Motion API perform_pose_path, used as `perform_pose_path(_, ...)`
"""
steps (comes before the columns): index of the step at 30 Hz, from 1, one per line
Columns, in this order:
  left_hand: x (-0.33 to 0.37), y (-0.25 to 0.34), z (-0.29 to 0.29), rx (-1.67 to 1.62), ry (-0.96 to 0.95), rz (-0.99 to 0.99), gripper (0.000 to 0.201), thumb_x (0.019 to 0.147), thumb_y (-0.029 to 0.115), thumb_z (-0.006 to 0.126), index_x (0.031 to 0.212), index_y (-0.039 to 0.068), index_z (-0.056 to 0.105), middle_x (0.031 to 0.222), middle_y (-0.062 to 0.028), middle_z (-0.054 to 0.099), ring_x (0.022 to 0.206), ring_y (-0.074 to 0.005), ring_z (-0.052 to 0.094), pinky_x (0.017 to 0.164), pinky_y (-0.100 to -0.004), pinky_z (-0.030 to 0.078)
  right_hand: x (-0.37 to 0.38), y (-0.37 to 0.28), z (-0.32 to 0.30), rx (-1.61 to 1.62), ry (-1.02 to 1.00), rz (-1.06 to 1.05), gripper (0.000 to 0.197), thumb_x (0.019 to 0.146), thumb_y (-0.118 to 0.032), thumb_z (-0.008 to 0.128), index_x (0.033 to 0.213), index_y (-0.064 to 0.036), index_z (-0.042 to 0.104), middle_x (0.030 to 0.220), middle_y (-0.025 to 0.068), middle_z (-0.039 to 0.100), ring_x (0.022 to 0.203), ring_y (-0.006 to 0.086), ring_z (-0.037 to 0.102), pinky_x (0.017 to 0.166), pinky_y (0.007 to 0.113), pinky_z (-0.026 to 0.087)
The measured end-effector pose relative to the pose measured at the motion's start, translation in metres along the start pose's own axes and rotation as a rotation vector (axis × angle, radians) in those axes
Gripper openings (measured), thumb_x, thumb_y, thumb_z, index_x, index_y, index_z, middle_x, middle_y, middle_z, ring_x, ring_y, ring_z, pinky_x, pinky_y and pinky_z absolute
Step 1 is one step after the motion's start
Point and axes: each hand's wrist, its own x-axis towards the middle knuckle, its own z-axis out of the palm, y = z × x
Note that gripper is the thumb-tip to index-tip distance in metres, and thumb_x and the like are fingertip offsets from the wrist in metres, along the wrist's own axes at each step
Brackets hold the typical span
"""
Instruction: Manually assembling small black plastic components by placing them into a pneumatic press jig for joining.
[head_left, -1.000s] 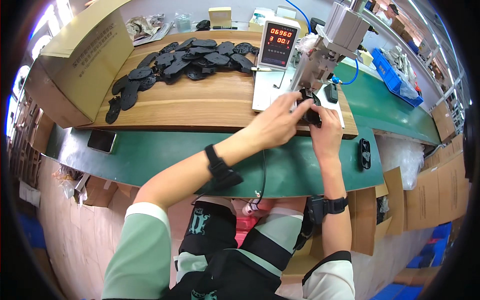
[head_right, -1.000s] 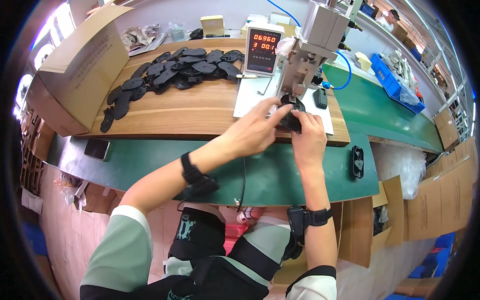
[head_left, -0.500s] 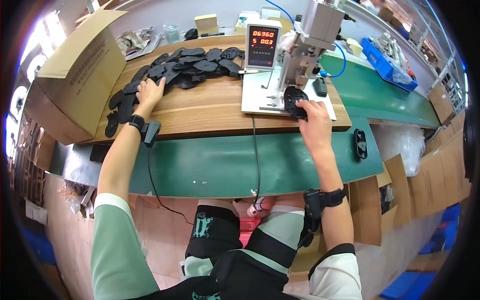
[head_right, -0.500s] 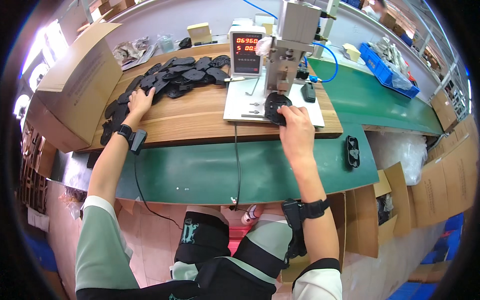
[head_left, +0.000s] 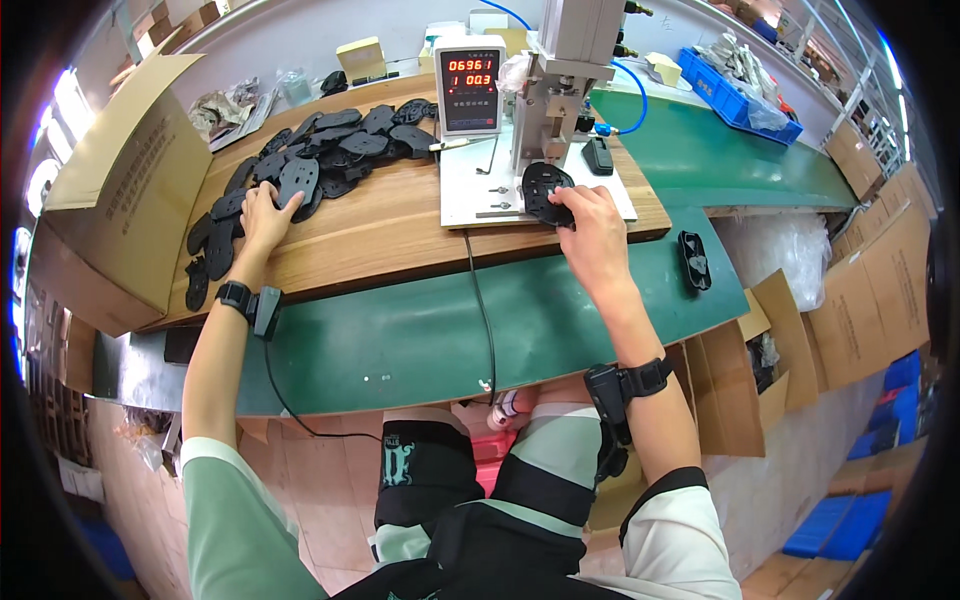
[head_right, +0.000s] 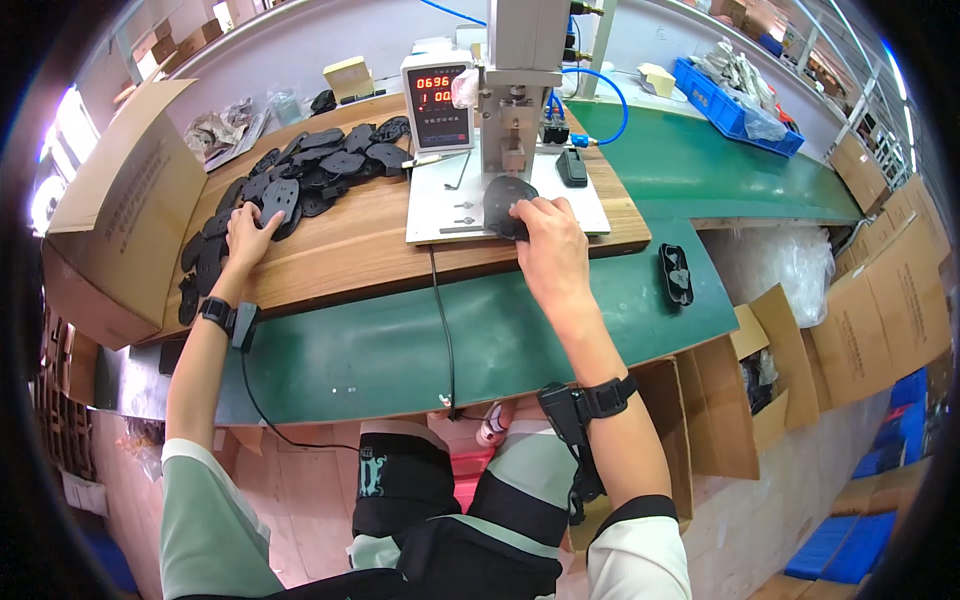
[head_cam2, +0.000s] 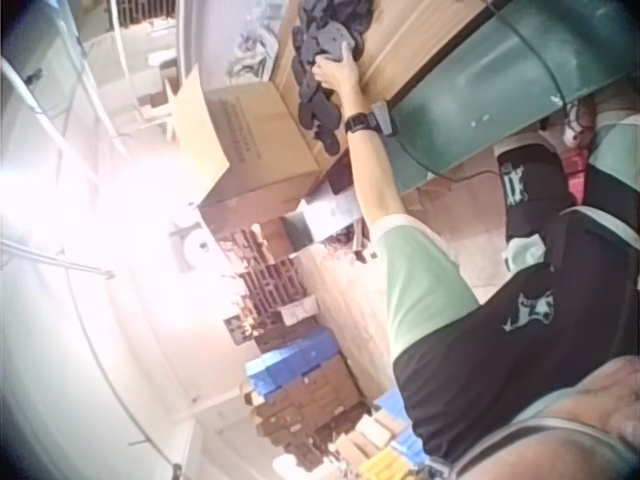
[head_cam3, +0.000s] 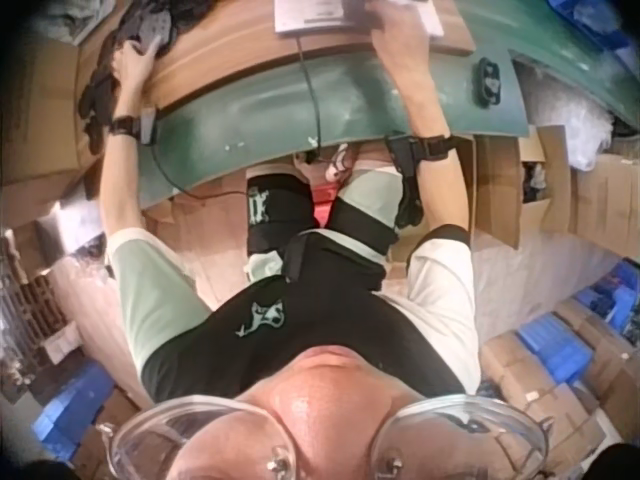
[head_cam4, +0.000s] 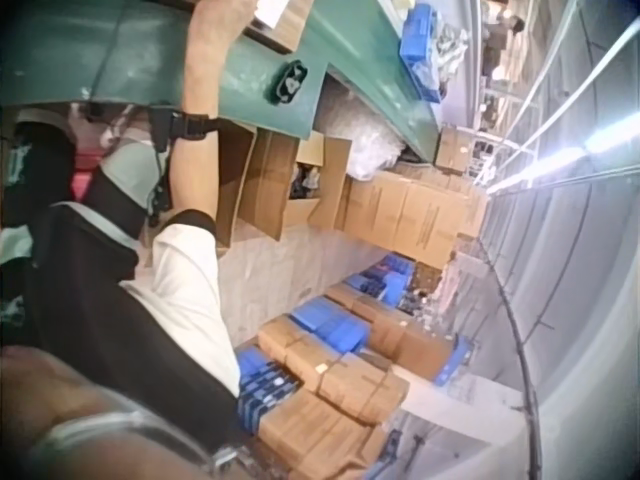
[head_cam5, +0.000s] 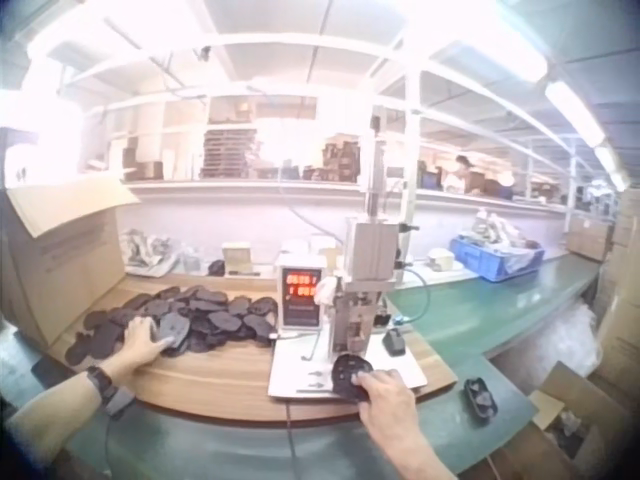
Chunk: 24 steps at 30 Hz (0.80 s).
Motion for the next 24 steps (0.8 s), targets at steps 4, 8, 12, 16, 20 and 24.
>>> perform_pose_path(4, -0.013, -0.009, -0.001, -0.141, -0.022, 0.127, 0.054, 0.089, 0.051, 0.080, 0.101, 0.005, 0.055, 0.108, -0.0178, 0.060, 0.108, -0.0383, 0.056, 0.094, -0.0481, 0.045, -0.001, 0.001, 0.002, 0.007, 0.024, -0.017, 0.038, 0.073, 0.009, 0.076, 0.107, -0.0057, 0.072, 0.104, 0.0081, 0.072, 0.106, 0.0335, 0.064, 0.090, 0.046, 0.059)
perform_pose_path(8, -0.035, 0.007, -0.018, -0.378, 0.184, 0.357, 0.032, 0.091, 0.021, 0.081, 0.103, 0.002, 0.058, 0.102, -0.0142, 0.061, 0.100, -0.0330, 0.059, 0.091, -0.0428, 0.048, 0.000, -0.002, 0.002, 0.009, 0.015, -0.020, 0.038, 0.072, 0.009, 0.076, 0.107, -0.0056, 0.072, 0.105, 0.0074, 0.072, 0.105, 0.0336, 0.064, 0.090, 0.046, 0.059)
perform_pose_path(12, -0.064, 0.061, -0.060, -0.611, 0.036, 0.407, 0.022, 0.093, 0.007, 0.077, 0.111, 0.001, 0.065, 0.099, -0.0129, 0.070, 0.092, -0.0231, 0.067, 0.084, -0.0350, 0.052, 0.000, 0.001, 0.006, 0.007, 0.031, -0.021, 0.038, 0.072, 0.009, 0.076, 0.106, -0.0058, 0.072, 0.105, 0.0073, 0.072, 0.105, 0.0337, 0.064, 0.089, 0.046, 0.059)
perform_pose_path(16, -0.088, 0.113, -0.074, -0.508, 0.118, 0.775, 0.030, 0.091, 0.002, 0.080, 0.117, 0.001, 0.067, 0.101, -0.0138, 0.072, 0.087, -0.0242, 0.069, 0.077, -0.0334, 0.054, -0.001, 0.002, 0.002, 0.011, 0.042, -0.020, 0.038, 0.072, 0.010, 0.075, 0.106, -0.0060, 0.072, 0.105, 0.0075, 0.072, 0.104, 0.0339, 0.064, 0.088, 0.046, 0.059)
perform_pose_path(20, -0.113, 0.155, -0.075, -0.495, 0.203, 0.830, 0.036, 0.089, 0.000, 0.080, 0.123, 0.005, 0.069, 0.117, -0.0146, 0.074, 0.089, -0.0262, 0.074, 0.071, -0.0327, 0.061, 0.002, -0.004, 0.007, 0.017, 0.029, -0.012, 0.035, 0.072, 0.010, 0.075, 0.103, -0.0055, 0.072, 0.105, 0.0082, 0.072, 0.104, 0.0349, 0.064, 0.090, 0.046, 0.058)
perform_pose_path(24, -0.127, 0.224, -0.065, -0.597, 0.158, 0.913, 0.044, 0.086, -0.009, 0.074, 0.127, 0.006, 0.069, 0.125, -0.0155, 0.072, 0.118, -0.0331, 0.071, 0.097, -0.0405, 0.061, 0.001, 0.014, -0.011, 0.066, 0.024, 0.020, 0.031, 0.074, 0.008, 0.074, 0.102, -0.0042, 0.072, 0.105, 0.0102, 0.072, 0.104, 0.0357, 0.065, 0.090, 0.046, 0.057)
